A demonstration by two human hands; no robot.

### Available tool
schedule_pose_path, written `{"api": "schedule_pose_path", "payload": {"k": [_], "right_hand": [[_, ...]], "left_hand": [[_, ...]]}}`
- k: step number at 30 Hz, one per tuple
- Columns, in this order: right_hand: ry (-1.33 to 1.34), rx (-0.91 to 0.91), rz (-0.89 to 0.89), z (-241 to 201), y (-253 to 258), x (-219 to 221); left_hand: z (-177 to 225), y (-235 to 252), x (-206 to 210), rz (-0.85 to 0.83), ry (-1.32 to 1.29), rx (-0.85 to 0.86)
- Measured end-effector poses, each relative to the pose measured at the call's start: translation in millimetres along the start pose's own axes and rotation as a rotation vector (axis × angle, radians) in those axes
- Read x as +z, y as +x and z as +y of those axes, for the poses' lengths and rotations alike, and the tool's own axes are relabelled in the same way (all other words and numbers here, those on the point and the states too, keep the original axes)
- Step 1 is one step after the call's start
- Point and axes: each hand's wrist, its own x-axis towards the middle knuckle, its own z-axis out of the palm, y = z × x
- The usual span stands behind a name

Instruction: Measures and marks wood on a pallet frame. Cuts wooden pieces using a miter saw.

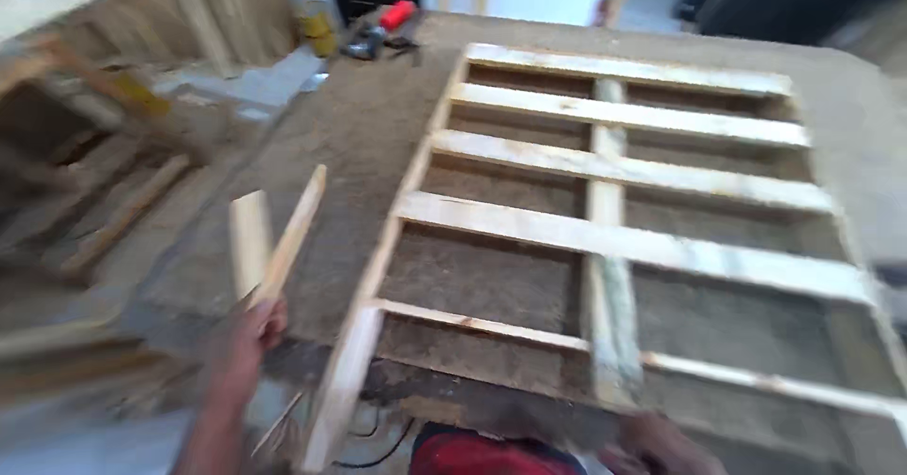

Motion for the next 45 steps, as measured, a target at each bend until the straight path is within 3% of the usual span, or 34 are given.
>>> {"api": "schedule_pose_path", "payload": {"k": [2,4,8,10,13,16,19,21,24,30,36,42,45], "right_hand": [[-0.103,-0.215,0.161,-21.0,22.1,-1.8],[-0.294,-0.332,0.243,-32.5,32.6,-18.1],[-0.614,-0.347,0.177,-13.8,19.0,-67.8],[-0.626,-0.288,0.085,19.5,-2.0,-88.3],[-0.434,-0.128,0.002,89.7,-36.5,-119.0],[0.007,0.334,0.009,167.5,-44.3,-157.3],[0.321,0.529,0.123,243.0,-22.2,-178.0],[0.417,0.583,0.140,274.7,-2.3,-184.7],[0.330,0.601,0.048,297.1,19.3,-190.4],[-0.007,0.549,-0.118,298.3,33.3,-225.8],[0.085,0.497,-0.160,321.2,41.7,-241.9],[0.143,0.500,-0.172,329.6,50.1,-245.0],[0.103,0.458,-0.165,347.8,52.3,-261.9]], "left_hand": [[18.4,-40.0,24.3,-0.342,-0.070,0.154],[39.4,-75.6,66.6,-0.651,-0.175,0.204],[91.7,-149.2,165.7,-1.040,0.010,0.442],[124.6,-192.6,217.3,-1.088,0.185,0.544],[149.2,-250.5,308.4,-0.904,0.266,0.556],[152.0,-302.6,420.0,-0.733,0.119,0.363],[113.4,-352.8,515.7,-0.877,0.237,0.106],[78.2,-389.9,554.3,-0.957,0.302,-0.080],[41.4,-425.4,586.4,-0.803,0.215,-0.198],[26.7,-426.4,608.6,-0.688,0.314,-0.142],[25.3,-428.6,624.3,-0.608,0.317,-0.144],[30.8,-425.4,631.2,-0.595,0.375,-0.269],[28.7,-424.7,631.5,-0.592,0.263,-0.342]]}}
